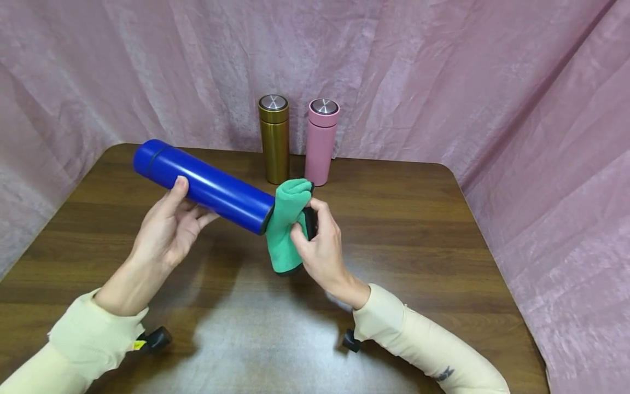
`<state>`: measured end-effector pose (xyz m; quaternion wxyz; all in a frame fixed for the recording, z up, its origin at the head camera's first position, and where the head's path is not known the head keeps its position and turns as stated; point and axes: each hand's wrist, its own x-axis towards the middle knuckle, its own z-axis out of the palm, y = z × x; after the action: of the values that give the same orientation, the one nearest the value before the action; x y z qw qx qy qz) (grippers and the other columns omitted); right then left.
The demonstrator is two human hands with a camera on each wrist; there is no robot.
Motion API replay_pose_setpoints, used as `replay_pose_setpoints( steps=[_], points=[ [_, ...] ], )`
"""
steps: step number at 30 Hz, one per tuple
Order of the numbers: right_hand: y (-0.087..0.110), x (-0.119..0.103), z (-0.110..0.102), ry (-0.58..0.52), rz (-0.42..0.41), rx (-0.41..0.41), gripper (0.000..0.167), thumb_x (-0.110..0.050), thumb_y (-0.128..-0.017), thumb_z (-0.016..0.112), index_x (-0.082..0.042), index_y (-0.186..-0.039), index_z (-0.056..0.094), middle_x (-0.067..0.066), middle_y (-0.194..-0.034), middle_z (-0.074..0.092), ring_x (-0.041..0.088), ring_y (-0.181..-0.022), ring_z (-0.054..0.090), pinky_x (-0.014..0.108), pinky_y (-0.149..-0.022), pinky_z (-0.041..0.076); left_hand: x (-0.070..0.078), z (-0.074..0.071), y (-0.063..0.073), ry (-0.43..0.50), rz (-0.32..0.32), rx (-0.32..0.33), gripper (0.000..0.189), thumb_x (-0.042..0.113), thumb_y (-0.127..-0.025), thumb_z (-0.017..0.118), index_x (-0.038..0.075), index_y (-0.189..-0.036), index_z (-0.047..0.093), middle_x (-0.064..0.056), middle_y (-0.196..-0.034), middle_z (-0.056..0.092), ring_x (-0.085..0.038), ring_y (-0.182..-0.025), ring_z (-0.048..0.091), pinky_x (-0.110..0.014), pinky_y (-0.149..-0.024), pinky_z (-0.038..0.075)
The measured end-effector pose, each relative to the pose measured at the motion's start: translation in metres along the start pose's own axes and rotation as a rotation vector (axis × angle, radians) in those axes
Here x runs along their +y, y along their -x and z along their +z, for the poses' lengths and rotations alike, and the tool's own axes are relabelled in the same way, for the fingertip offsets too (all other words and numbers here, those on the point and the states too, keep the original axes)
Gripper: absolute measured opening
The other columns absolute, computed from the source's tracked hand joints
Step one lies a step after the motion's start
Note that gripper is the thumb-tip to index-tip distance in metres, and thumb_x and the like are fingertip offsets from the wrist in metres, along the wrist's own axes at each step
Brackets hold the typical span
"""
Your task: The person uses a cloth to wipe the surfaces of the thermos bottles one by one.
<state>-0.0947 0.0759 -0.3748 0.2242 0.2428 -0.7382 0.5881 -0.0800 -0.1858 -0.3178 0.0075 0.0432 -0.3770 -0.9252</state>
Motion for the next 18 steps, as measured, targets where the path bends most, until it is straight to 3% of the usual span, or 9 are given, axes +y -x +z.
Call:
replay_pose_setpoints(
  steps=[6,10,15,18],
  points=[
    [0.016,0.002,0.007,-0.093,0.107,-0.060,0.042,0.015,-0.087,0.064,0.005,-0.126,0.052,0.018,-0.112,0.064,0.023,-0.098,0.063,0.025,-0.086,0.053,-0.002,0.004,-0.001,0.057,0.001,-0.005,0.051,0.026,-0.103,0.064,0.010,-0.145,0.039,-0.011,-0.126,0.056,-0.026,-0.115,0.060,-0.041,-0.092,0.059],
    [0.028,-0.003,0.011,-0.136,0.144,-0.109,0.043,0.012,-0.088,0.065,0.005,-0.127,0.050,0.018,-0.117,0.064,0.024,-0.101,0.063,0.026,-0.087,0.055,-0.004,0.006,-0.003,0.099,0.001,-0.003,0.048,0.025,-0.103,0.063,0.010,-0.143,0.042,-0.011,-0.123,0.057,-0.026,-0.106,0.063,-0.041,-0.091,0.059],
    [0.041,-0.009,0.012,-0.109,0.103,-0.130,0.042,0.010,-0.090,0.067,0.003,-0.127,0.049,0.017,-0.113,0.065,0.022,-0.092,0.065,0.027,-0.078,0.058,-0.005,0.008,-0.004,0.113,-0.014,0.018,0.046,0.025,-0.103,0.064,0.011,-0.141,0.043,-0.010,-0.125,0.056,-0.026,-0.111,0.062,-0.040,-0.092,0.059],
    [0.046,-0.011,0.013,-0.051,0.026,-0.119,0.040,0.010,-0.090,0.067,0.003,-0.125,0.050,0.015,-0.106,0.066,0.016,-0.076,0.061,0.022,-0.063,0.053,-0.006,0.008,-0.005,0.117,-0.035,0.039,0.047,0.025,-0.102,0.064,0.011,-0.141,0.043,-0.010,-0.129,0.054,-0.026,-0.118,0.060,-0.041,-0.093,0.058]
  ],
)
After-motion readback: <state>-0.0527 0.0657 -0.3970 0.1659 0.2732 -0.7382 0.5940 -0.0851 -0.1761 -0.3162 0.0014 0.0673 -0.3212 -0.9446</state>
